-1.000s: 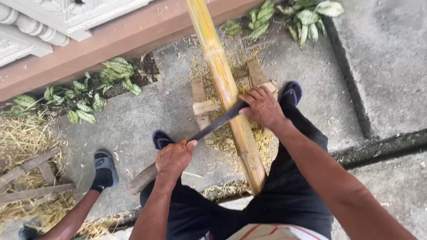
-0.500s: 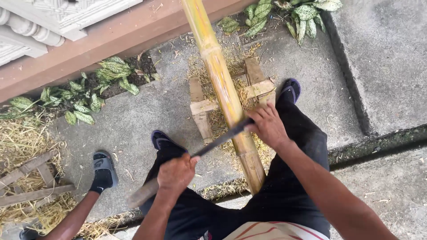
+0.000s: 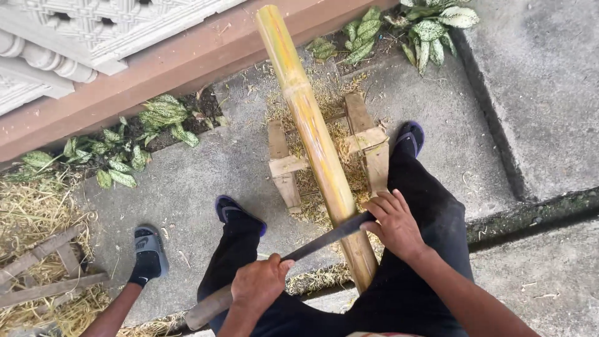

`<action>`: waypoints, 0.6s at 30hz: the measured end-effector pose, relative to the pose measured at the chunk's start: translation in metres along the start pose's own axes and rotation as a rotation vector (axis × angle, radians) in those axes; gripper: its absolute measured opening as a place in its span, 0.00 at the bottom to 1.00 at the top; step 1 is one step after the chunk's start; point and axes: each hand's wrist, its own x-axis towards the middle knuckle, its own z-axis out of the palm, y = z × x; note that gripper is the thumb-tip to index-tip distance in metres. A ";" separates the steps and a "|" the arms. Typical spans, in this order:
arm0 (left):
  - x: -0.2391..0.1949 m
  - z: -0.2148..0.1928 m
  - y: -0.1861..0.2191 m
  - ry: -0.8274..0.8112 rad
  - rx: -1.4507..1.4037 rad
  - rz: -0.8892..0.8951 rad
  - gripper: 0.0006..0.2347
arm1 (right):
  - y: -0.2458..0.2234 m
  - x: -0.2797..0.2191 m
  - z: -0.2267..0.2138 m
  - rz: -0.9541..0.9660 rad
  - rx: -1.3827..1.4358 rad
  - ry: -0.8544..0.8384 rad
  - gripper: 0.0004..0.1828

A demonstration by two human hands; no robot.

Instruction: Scraping the outer layer of a bamboo pole using a large knife/machete.

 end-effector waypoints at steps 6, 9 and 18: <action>0.071 -0.080 -0.016 -0.004 -0.056 -0.188 0.23 | 0.019 0.135 0.003 -0.140 -0.086 0.096 0.31; 0.123 -0.133 -0.033 0.134 -0.110 -0.242 0.24 | 0.028 0.252 0.001 -0.167 -0.222 0.071 0.32; 0.118 -0.118 -0.029 0.270 -0.048 -0.170 0.25 | 0.020 0.246 -0.021 -0.143 -0.152 0.018 0.34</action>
